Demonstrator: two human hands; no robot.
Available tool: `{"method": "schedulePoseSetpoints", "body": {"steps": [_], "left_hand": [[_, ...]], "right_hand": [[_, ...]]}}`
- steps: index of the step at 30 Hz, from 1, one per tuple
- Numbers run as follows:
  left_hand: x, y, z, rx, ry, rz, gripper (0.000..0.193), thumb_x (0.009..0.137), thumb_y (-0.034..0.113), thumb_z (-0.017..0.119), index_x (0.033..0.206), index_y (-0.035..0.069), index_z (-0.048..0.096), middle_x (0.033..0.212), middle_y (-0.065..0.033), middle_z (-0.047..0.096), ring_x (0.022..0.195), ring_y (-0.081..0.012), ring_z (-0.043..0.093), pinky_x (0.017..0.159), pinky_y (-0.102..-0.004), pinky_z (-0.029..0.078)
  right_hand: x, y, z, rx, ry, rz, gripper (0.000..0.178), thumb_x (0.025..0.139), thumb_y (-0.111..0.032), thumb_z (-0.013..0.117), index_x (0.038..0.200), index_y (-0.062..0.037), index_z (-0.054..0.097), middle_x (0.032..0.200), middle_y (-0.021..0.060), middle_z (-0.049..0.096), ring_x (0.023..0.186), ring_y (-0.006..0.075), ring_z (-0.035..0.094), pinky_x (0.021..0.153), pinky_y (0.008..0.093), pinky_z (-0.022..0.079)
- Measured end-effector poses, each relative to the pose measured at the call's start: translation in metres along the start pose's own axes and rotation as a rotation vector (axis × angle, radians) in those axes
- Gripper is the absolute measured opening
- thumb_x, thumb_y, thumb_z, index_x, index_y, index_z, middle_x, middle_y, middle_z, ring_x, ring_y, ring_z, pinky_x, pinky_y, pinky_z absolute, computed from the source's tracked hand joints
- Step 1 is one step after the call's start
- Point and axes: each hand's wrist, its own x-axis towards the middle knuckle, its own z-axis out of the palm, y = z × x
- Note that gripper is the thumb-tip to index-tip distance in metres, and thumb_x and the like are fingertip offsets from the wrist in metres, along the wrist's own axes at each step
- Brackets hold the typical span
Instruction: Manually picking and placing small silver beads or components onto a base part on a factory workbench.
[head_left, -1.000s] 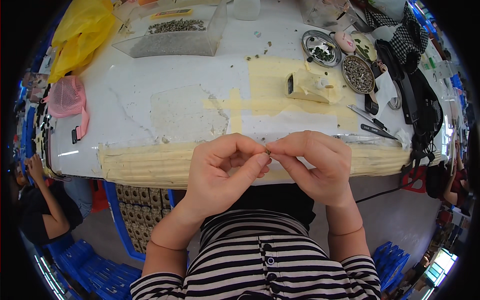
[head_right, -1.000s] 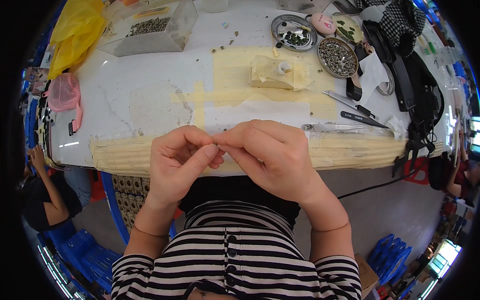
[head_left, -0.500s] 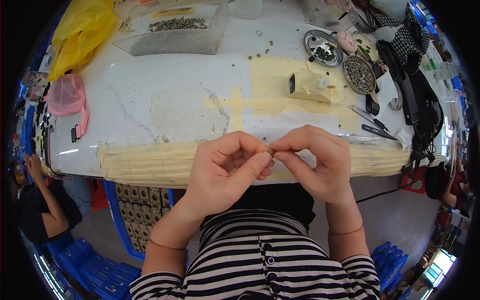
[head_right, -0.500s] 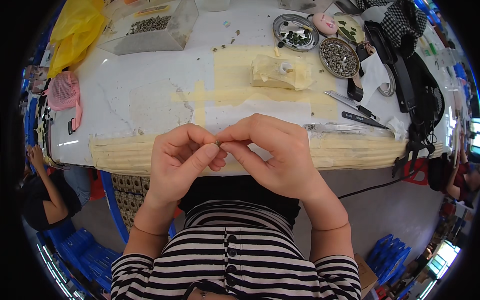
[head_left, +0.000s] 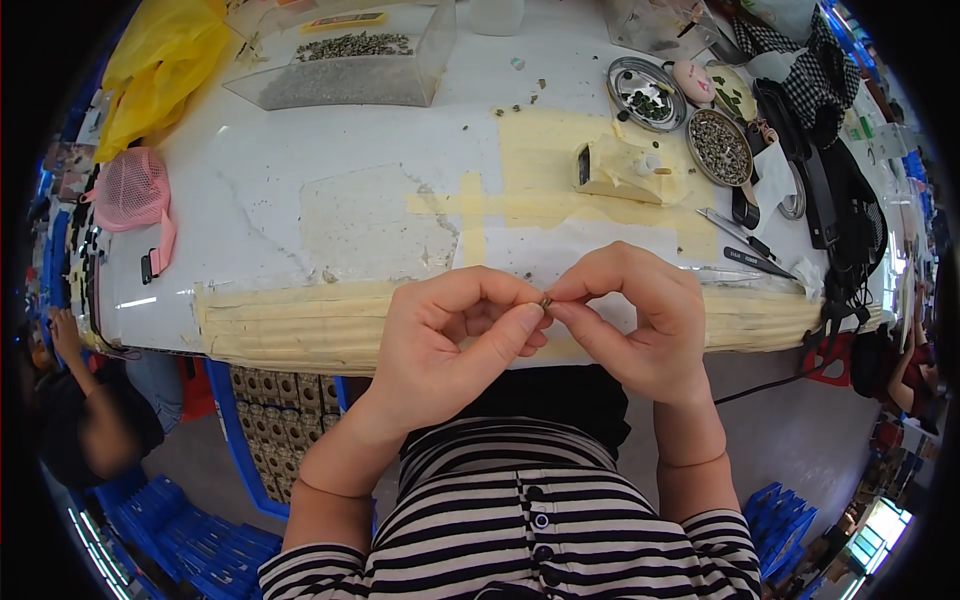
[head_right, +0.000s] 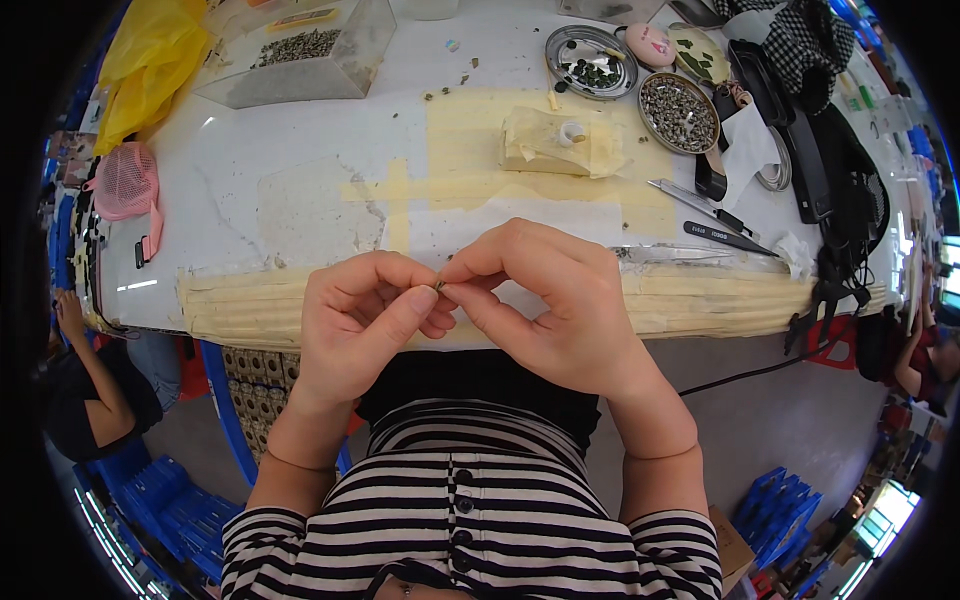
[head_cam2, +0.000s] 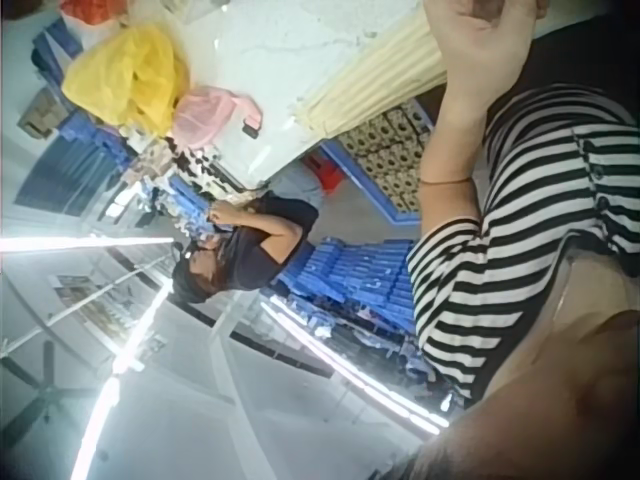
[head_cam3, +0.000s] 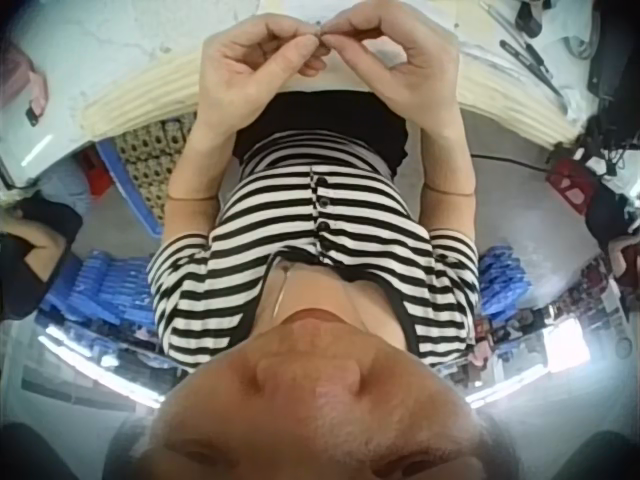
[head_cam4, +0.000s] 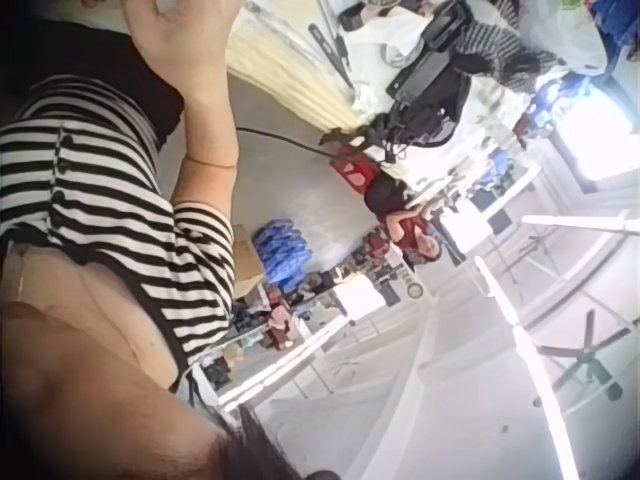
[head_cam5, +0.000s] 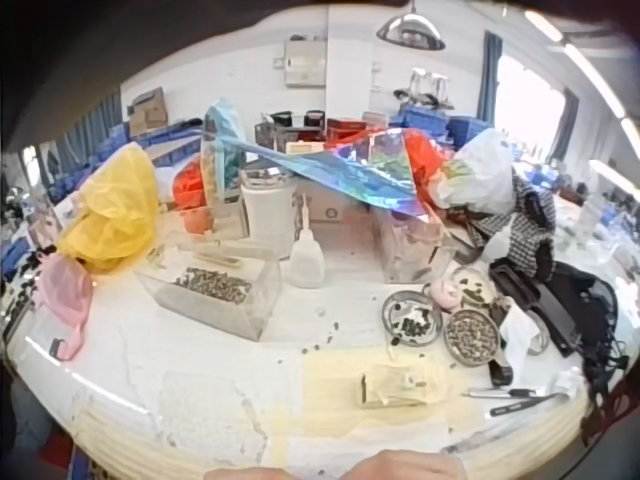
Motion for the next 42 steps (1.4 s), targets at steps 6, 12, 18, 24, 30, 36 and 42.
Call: {"method": "schedulePoseSetpoints", "body": {"steps": [6,12,18,24,30,36,42], "left_hand": [[0.000,0.000,0.000,-0.012,0.009,-0.014,0.012,0.095,0.001,0.060,0.103,-0.006,0.065,0.093,-0.0091,0.070,0.085,-0.0117,0.068,0.077,-0.0254,0.058],[0.002,0.001,-0.004,-0.069,-0.024,-0.021,0.013,0.096,0.004,0.061,0.103,-0.006,0.066,0.091,-0.0092,0.070,0.082,-0.0112,0.068,0.076,-0.0243,0.057],[0.004,0.000,-0.008,-0.061,-0.068,-0.006,0.013,0.095,0.005,0.063,0.102,-0.006,0.066,0.090,-0.0082,0.070,0.080,-0.0109,0.067,0.074,-0.0241,0.056],[0.009,0.006,-0.018,-0.176,-0.134,-0.104,0.013,0.092,0.006,0.068,0.101,-0.004,0.067,0.085,-0.0072,0.069,0.078,-0.0105,0.066,0.071,-0.0226,0.055],[0.008,0.006,-0.019,-0.200,-0.134,-0.110,0.012,0.090,0.006,0.070,0.097,-0.003,0.064,0.085,-0.0064,0.068,0.076,-0.0104,0.066,0.068,-0.0221,0.055],[0.008,0.005,-0.020,-0.228,-0.164,-0.129,0.012,0.091,0.005,0.069,0.099,-0.002,0.063,0.085,-0.0063,0.067,0.077,-0.0100,0.065,0.068,-0.0218,0.055],[0.009,0.007,-0.021,-0.227,-0.173,-0.148,0.012,0.091,0.005,0.068,0.100,-0.002,0.063,0.086,-0.0057,0.067,0.077,-0.0098,0.065,0.068,-0.0221,0.055]], "right_hand": [[0.002,0.001,0.001,-0.111,0.010,-0.114,0.020,0.074,0.006,0.073,0.092,-0.0010,0.069,0.082,0.0088,0.068,0.072,0.0207,0.067,0.063,0.0288,0.053],[0.003,0.001,0.002,-0.102,0.011,-0.116,0.020,0.074,0.004,0.074,0.092,-0.0026,0.069,0.082,0.0082,0.068,0.072,0.0221,0.066,0.062,0.0296,0.052],[0.004,0.002,0.002,-0.103,0.010,-0.132,0.021,0.073,0.003,0.075,0.092,-0.0030,0.069,0.082,0.0074,0.068,0.071,0.0217,0.066,0.062,0.0294,0.052],[0.005,0.000,0.004,-0.098,0.015,-0.183,0.022,0.073,0.003,0.076,0.093,-0.0026,0.070,0.082,0.0067,0.068,0.071,0.0203,0.066,0.061,0.0290,0.052],[0.006,0.002,0.007,-0.114,0.026,-0.241,0.021,0.072,0.002,0.077,0.092,-0.0014,0.071,0.081,0.0075,0.068,0.070,0.0203,0.065,0.059,0.0285,0.052],[0.005,0.002,0.008,-0.144,0.060,-0.295,0.021,0.072,0.001,0.078,0.090,-0.0013,0.070,0.079,0.0085,0.067,0.069,0.0212,0.066,0.058,0.0288,0.052],[0.005,0.003,0.010,-0.174,0.082,-0.329,0.021,0.072,0.000,0.078,0.090,-0.0021,0.069,0.079,0.0080,0.067,0.068,0.0211,0.066,0.057,0.0287,0.052]]}}
